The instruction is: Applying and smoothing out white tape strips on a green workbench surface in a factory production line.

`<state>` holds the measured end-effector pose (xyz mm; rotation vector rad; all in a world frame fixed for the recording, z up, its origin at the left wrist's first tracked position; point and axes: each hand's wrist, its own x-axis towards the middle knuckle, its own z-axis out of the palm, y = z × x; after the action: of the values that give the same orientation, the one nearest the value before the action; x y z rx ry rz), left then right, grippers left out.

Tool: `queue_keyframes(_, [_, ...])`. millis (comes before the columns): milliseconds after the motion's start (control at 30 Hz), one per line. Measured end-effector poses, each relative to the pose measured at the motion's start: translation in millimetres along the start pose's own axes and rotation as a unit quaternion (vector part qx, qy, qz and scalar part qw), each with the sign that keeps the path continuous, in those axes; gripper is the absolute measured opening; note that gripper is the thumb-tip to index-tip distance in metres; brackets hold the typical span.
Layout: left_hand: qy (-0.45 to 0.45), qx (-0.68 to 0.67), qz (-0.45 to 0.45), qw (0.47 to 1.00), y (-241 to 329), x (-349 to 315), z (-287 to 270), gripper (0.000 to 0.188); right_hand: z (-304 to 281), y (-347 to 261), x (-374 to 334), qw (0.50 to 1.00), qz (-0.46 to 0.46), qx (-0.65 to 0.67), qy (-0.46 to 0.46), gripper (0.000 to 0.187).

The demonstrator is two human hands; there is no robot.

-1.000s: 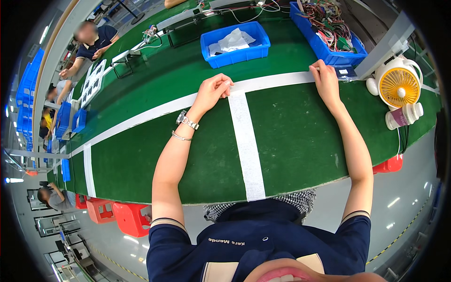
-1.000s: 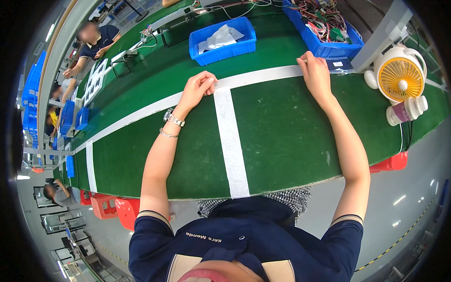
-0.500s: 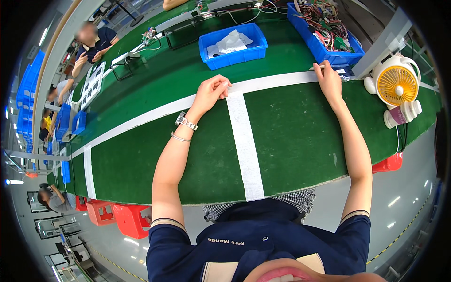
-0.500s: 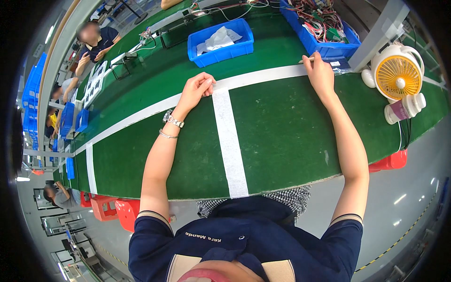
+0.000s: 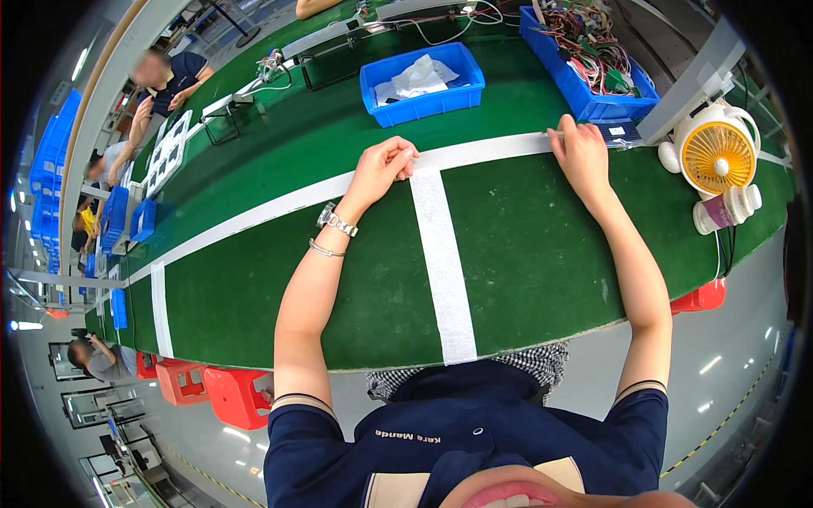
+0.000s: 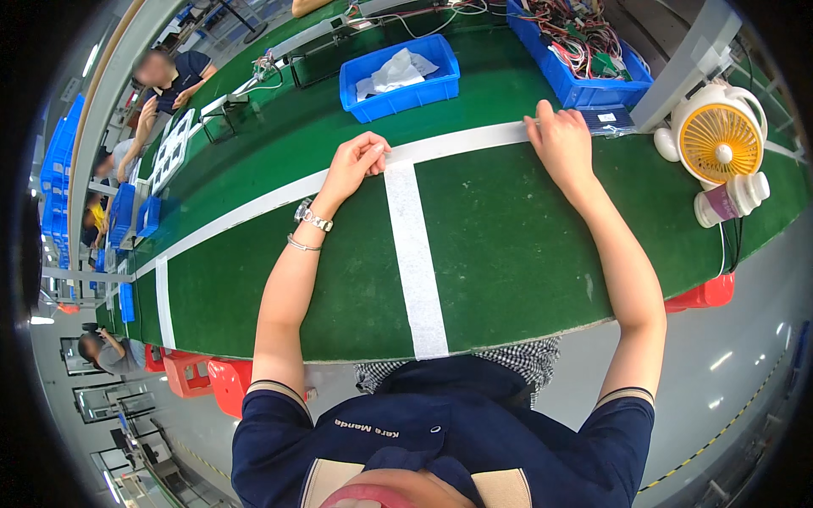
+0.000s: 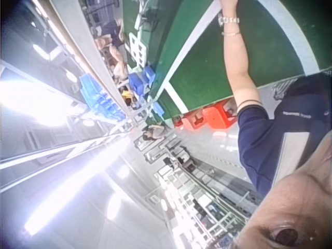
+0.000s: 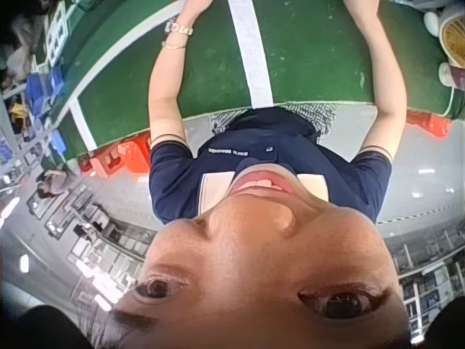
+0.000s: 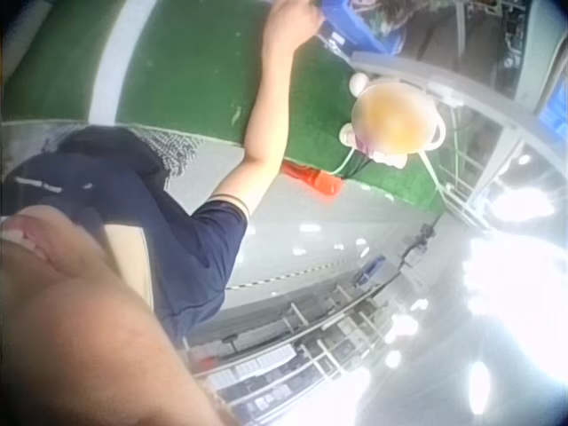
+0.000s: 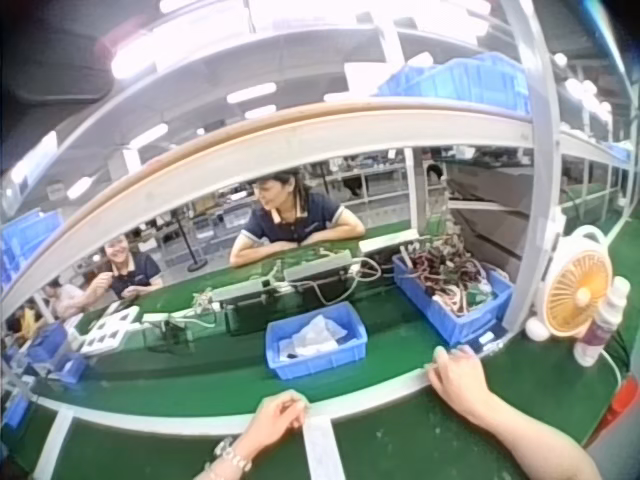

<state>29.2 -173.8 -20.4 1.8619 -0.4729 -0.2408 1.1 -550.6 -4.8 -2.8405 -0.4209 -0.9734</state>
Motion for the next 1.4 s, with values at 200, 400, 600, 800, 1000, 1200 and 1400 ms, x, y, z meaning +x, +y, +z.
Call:
queue_keyframes(200, [-0.002, -0.003, 0.006, 1.000, -2, 1, 0, 0.023, 0, -9, -2, 0.998, -0.033, -0.044, 0.005, 0.022])
queue_keyframes(400, [-0.003, -0.004, 0.008, 1.000, 0, 0, 1, 0.023, -4, -11, -1, 0.999, -0.024, -0.044, 0.002, 0.021])
queue_keyframes(600, [0.007, -0.013, 0.001, 1.000, 2, -1, 2, 0.022, -2, -8, -2, 0.999, -0.016, -0.036, 0.014, 0.021])
queue_keyframes(800, [0.159, -0.006, 0.072, 0.985, -4, -1, -3, 0.021, -3, -8, -3, 0.999, -0.011, -0.027, 0.014, 0.021])
queue_keyframes(1000, [0.380, 0.042, 0.130, 0.915, -22, 4, -45, 0.042, -1, -5, -3, 1.000, -0.012, -0.016, 0.021, 0.022])
queue_keyframes(1200, [0.543, -0.034, 0.060, 0.837, -49, -8, -109, 0.066, -6, -6, -1, 1.000, -0.005, -0.014, 0.020, 0.022])
queue_keyframes(1400, [0.665, -0.130, 0.016, 0.735, -43, -29, -152, 0.081, 0, -3, -4, 0.999, -0.012, -0.010, 0.040, 0.024])
